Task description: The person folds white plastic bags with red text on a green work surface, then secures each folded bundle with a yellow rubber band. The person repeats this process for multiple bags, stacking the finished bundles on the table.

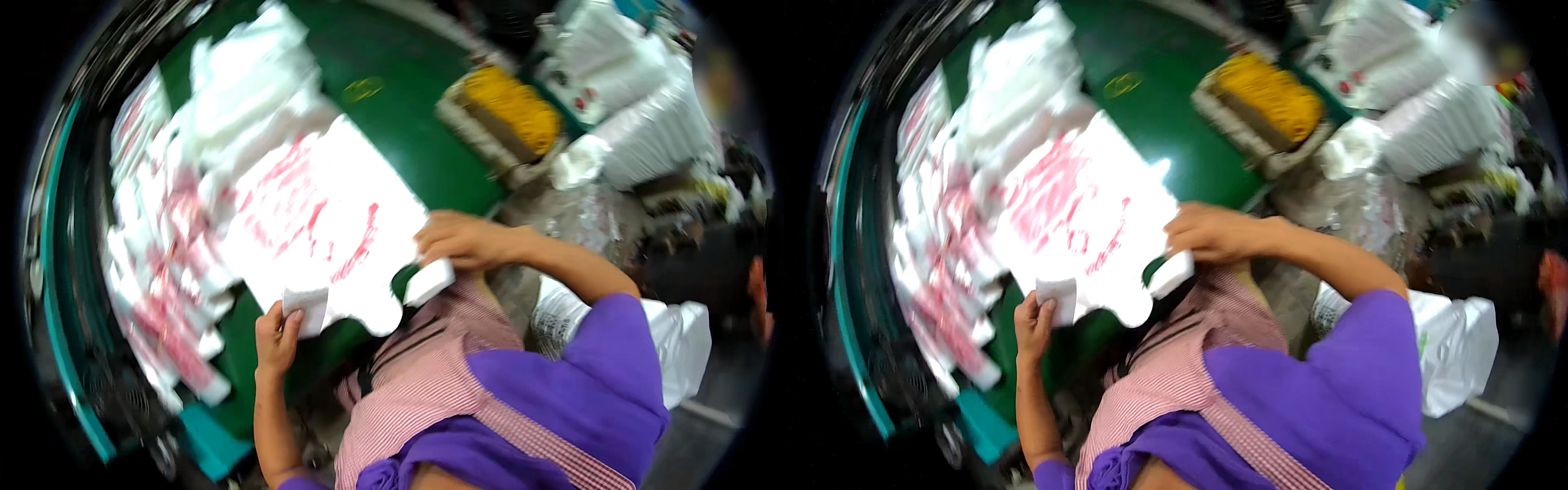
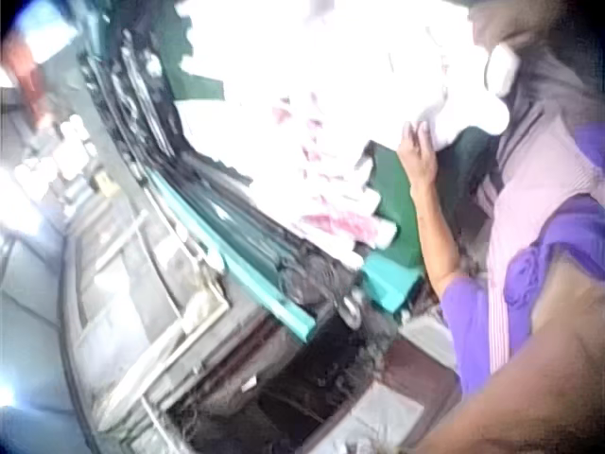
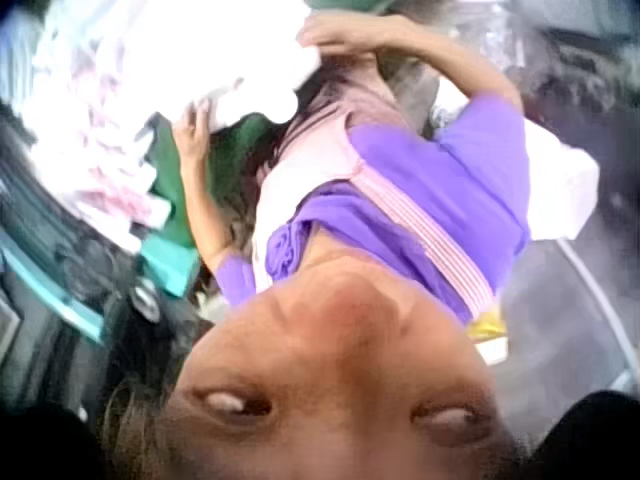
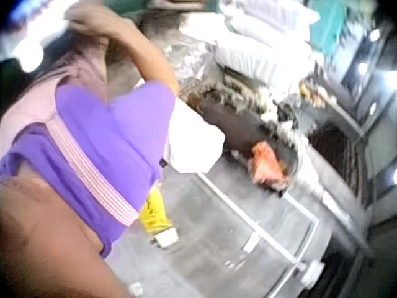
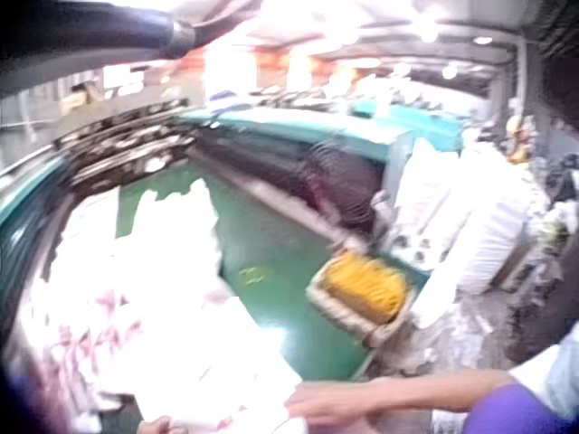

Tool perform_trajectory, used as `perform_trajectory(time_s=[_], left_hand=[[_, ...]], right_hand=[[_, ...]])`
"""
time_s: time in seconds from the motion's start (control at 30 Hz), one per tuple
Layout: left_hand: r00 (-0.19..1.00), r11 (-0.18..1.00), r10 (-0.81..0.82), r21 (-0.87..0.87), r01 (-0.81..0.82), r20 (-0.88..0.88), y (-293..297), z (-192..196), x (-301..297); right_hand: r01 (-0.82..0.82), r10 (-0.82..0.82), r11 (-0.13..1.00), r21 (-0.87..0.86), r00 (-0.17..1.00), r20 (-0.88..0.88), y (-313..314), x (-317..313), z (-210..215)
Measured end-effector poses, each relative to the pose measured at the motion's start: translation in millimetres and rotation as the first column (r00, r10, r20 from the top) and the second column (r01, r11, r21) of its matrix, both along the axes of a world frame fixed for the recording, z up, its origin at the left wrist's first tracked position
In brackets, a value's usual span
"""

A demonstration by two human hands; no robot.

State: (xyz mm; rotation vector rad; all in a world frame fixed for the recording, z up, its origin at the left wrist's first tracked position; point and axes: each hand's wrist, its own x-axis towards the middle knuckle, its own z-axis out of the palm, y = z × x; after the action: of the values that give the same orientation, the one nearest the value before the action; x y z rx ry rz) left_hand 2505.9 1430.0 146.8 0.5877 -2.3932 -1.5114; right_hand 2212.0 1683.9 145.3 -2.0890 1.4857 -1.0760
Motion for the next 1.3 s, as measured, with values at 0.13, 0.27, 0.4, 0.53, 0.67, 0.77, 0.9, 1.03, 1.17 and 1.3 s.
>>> perform_trajectory(time_s=[0.13,0.27,0.4,0.53,0.67,0.77,0.9,1.03,1.17,1.3], left_hand=[[0.967,0.782,-0.159,-0.572,0.246,0.199,-3.5,-17.6,-74.5],[1.0,0.654,-0.011,-0.756,0.012,0.007,16.5,-15.9,-82.7],[0.906,0.578,-0.389,-0.723,0.379,0.164,59.4,5.5,-16.4],[0.954,0.542,-0.268,-0.798,0.262,0.131,63.0,-10.6,-42.3],[0.964,0.751,-0.195,-0.606,0.264,0.179,24.3,6.4,-68.1],[0.872,0.929,-0.328,-0.046,0.368,0.362,-35.5,1.7,-92.5],[0.969,0.846,0.093,-0.532,0.045,0.229,-8.6,14.0,-104.4],[0.987,0.619,-0.154,-0.774,0.133,0.047,18.3,28.6,-57.0],[0.965,0.552,-0.122,-0.792,0.261,0.233,36.9,15.9,-63.7],[0.966,0.62,-0.087,-0.746,0.244,0.243,22.0,15.7,-86.8]], right_hand=[[0.052,-0.085,0.969,0.24,0.988,0.129,-68.3,19.7,15.8],[0.331,-0.278,0.882,0.337,0.94,-0.197,-114.7,43.3,-11.1],[0.276,-0.224,0.947,0.166,0.934,-0.278,-104.4,67.1,-18.9],[0.3,-0.305,0.95,-0.091,0.817,-0.489,-107.0,51.9,-49.1],[0.391,-0.313,0.912,0.12,0.856,-0.411,-110.1,15.8,-0.4],[0.255,-0.282,0.956,-0.144,0.935,-0.214,-111.9,31.5,16.2],[0.262,-0.223,0.965,0.018,0.855,-0.469,-96.0,47.0,-16.4],[0.256,-0.211,0.965,0.056,0.885,-0.416,-98.0,50.9,-21.4],[0.24,-0.274,0.934,-0.264,0.957,-0.097,-83.7,63.3,-11.9],[0.055,-0.299,0.936,0.347,0.642,0.706,-34.8,97.2,-2.3]])
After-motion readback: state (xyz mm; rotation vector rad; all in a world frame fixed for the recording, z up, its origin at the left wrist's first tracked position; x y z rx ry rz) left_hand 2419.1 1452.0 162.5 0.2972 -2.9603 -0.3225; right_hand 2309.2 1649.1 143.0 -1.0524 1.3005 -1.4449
